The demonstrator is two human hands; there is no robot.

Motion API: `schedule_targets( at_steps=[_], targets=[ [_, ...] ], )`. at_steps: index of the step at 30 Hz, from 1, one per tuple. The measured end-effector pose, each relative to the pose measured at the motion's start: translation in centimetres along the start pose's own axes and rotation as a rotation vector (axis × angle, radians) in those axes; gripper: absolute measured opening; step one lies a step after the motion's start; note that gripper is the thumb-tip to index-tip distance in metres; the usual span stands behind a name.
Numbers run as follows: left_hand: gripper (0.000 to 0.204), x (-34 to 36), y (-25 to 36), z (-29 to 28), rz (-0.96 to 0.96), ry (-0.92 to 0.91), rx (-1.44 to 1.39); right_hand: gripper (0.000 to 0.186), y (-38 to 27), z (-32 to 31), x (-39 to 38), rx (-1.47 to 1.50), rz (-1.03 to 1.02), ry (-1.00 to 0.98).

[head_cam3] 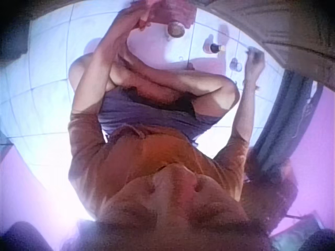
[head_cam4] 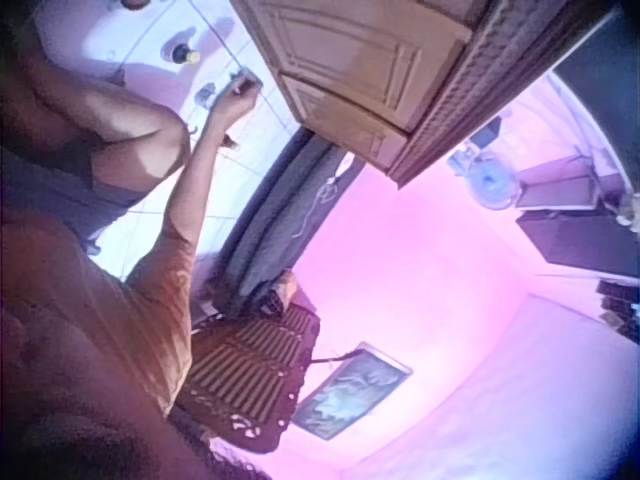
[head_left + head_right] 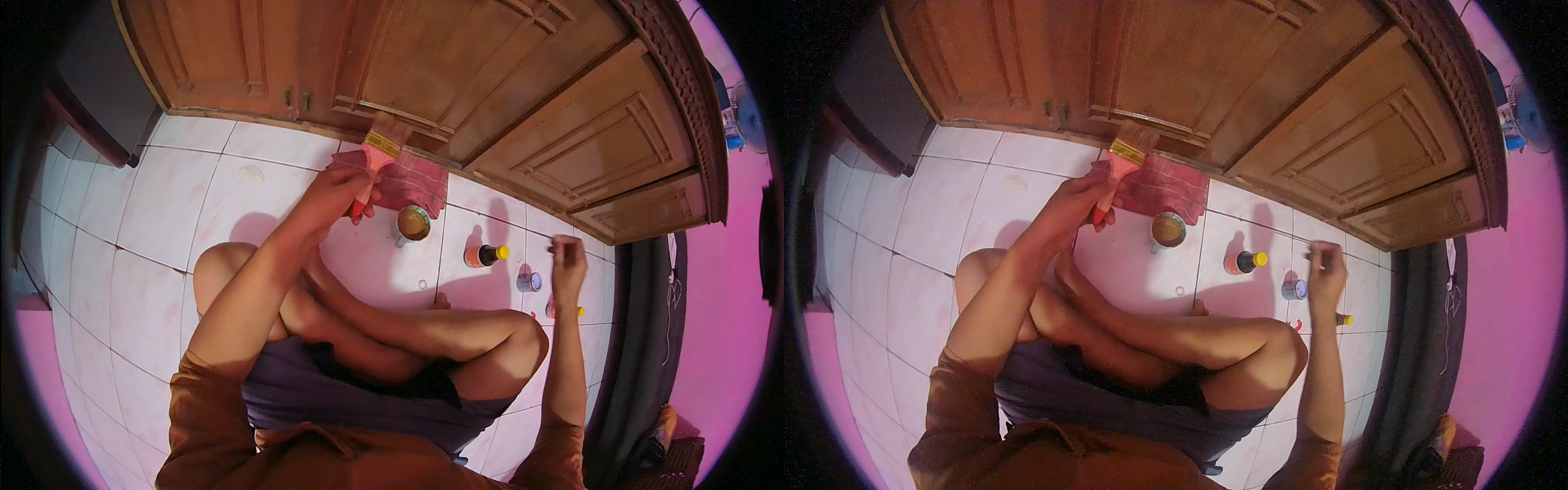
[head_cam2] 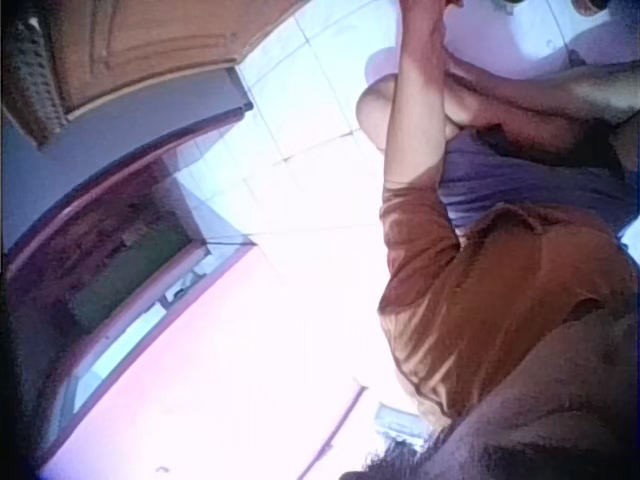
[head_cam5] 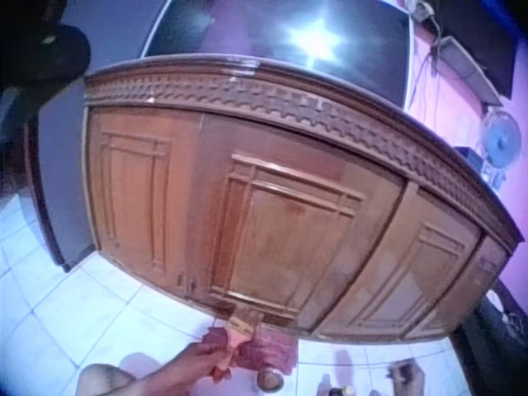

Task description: The person paints the wooden surface of a cabinet door using a brush, dips the brush into a small container of brown paint, and continues to apply the paint to the wood while sitting on the floor.

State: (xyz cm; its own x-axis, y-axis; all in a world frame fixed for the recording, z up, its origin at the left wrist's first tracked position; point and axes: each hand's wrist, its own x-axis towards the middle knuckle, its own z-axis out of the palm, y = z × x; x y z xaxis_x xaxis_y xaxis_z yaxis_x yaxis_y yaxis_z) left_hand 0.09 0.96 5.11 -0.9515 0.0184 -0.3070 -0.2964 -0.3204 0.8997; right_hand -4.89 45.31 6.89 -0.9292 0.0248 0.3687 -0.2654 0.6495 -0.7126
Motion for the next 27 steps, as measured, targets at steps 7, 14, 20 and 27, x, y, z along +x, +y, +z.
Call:
schedule_targets(
  at_steps=[7,14,20,27],
  targets=[
    [0.031,1.2,-0.9,-0.3,-0.061,0.02,0.052,0.007,-7.1,13.8,-2.7,0.005,-0.032,-0.419],
    [0.032,1.7,-1.7,-0.7,-0.002,0.005,0.037,0.011,-5.8,18.9,-2.5,-0.299,-0.287,-0.412],
    [0.035,2.3,-1.7,-1.1,-0.022,0.009,0.025,0.014,-6.1,20.1,-3.2,-0.159,-0.214,-0.456],
    [0.03,2.3,-1.0,-0.5,-0.03,0.013,0.007,0.015,-4.9,19.9,-2.0,-0.3,-0.311,-0.293]
  ],
)
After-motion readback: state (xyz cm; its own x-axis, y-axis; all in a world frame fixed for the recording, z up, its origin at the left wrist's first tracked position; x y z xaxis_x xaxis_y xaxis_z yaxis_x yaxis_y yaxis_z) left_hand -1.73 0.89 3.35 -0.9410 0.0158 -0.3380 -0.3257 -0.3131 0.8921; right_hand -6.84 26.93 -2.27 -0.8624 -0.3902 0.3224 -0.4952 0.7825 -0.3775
